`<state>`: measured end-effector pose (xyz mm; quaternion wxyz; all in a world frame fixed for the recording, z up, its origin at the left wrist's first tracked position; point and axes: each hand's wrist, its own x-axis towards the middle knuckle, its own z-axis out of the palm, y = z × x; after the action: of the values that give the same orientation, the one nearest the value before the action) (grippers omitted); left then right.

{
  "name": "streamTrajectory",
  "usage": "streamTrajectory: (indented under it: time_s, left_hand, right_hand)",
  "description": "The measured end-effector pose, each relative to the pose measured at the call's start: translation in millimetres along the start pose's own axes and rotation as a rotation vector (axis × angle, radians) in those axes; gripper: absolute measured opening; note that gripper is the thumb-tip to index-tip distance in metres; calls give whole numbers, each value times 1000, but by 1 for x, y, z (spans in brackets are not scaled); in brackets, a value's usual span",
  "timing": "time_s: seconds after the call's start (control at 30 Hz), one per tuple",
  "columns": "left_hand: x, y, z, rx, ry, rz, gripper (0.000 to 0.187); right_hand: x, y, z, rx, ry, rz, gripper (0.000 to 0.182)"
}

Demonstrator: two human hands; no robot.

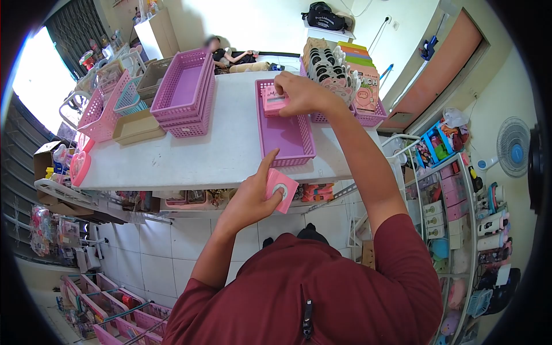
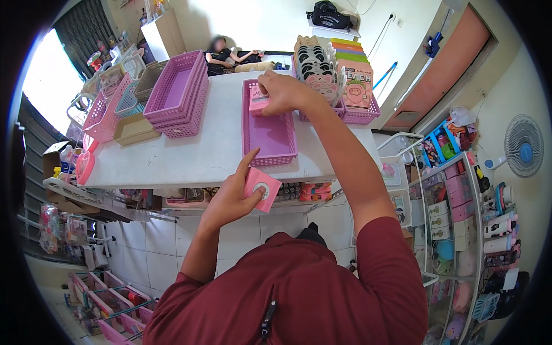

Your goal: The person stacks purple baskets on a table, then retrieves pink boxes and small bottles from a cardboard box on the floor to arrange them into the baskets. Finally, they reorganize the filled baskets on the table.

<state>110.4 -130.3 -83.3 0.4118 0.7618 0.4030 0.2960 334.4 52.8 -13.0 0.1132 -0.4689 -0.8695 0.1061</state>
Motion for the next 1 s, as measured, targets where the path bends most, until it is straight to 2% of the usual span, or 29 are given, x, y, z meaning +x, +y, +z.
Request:
streamTrajectory:
  time_s: [0.03, 0.07, 0.1, 0.13, 0.17, 0.23, 0.3, 0.4, 0.5, 0.57, 0.6, 0.63, 0.67, 0.7, 0.73, 0.77, 0.8, 0.83, 0.9, 0.93, 0.97, 1.0]
  left_hand:
    - [-1, 3, -2, -16, -22, -44, 83]
    - [-1, 4, -3, -29, -45, -89, 85]
    - [-1, 3, -3, -26, -51, -87, 85]
    - [-1, 1, -3, -17, -45, -68, 85]
    - [-2, -1, -3, -12, -39, -52, 86]
    - [0, 2, -3, -19, -52, -73, 87]
    - [-2, 1, -3, -24, -71, -99, 88]
    - [-2, -1, -4, -6, -61, -73, 89]
    - [-6, -2, -15, 7, -75, 1, 84]
    - [-13, -5, -23, -236, -95, -8, 77]
    - [-16, -2, -24, -236, -93, -10, 77]
    - [-18, 2, -26, -420, -39, 9, 72]
    - [-18, 5, -27, -602, 17, 31, 68]
    - [-16, 6, -26, -600, 17, 32, 68]
    - [-13, 8, -23, -800, 46, 4, 65]
    - [-9, 11, -21, -1000, 75, -26, 61]
    - [-5, 12, -18, -977, 85, -13, 56]
    - [-1, 11, -15, -977, 80, -16, 56]
    - [7, 11, -11, -1037, 173, -69, 56]
    - [9, 21, -16, -1006, 165, -103, 63]
    - [11, 19, -19, -1003, 156, -98, 63]
    - [13, 12, -26, -861, 81, -46, 63]
  right_hand:
    - [-5, -1, 1, 4, 1, 5, 50]
    - [-10, -4, 3, 53, -97, -57, 50]
    - [-15, -6, 5, 99, -194, -121, 49]
    - [-21, -9, 13, 149, -206, -157, 42]
    - [-26, -13, 20, 148, -207, -157, 42]
    - [-35, -25, 32, -248, -131, -92, 35]
    - [-40, -32, 36, -327, -81, -101, 33]
    - [-46, -37, 28, -488, -10, -97, 41]
    - [-62, -36, 14, -357, 4, -100, 47]
    - [-80, -37, 3, 185, 203, -261, 49]
    - [-94, -46, -8, 329, 190, -306, 47]
    - [-110, -60, -16, 474, 177, -350, 45]
    - [-125, -76, -17, 471, 196, -442, 44]
    - [-140, -89, -13, 467, 216, -533, 45]
    - [-149, -103, -3, 465, 219, -535, 45]
    - [-154, -120, 9, 200, 318, -533, 45]
    - [-156, -128, 16, -63, 411, -521, 47]
    - [-153, -123, 22, -62, 412, -515, 47]
    - [-144, -103, 39, 73, 543, -478, 45]
    - [-143, -97, 44, 217, 551, -430, 48]
    - [-143, -93, 50, 210, 558, -426, 48]
    - [-142, -92, 55, 391, 562, -363, 48]
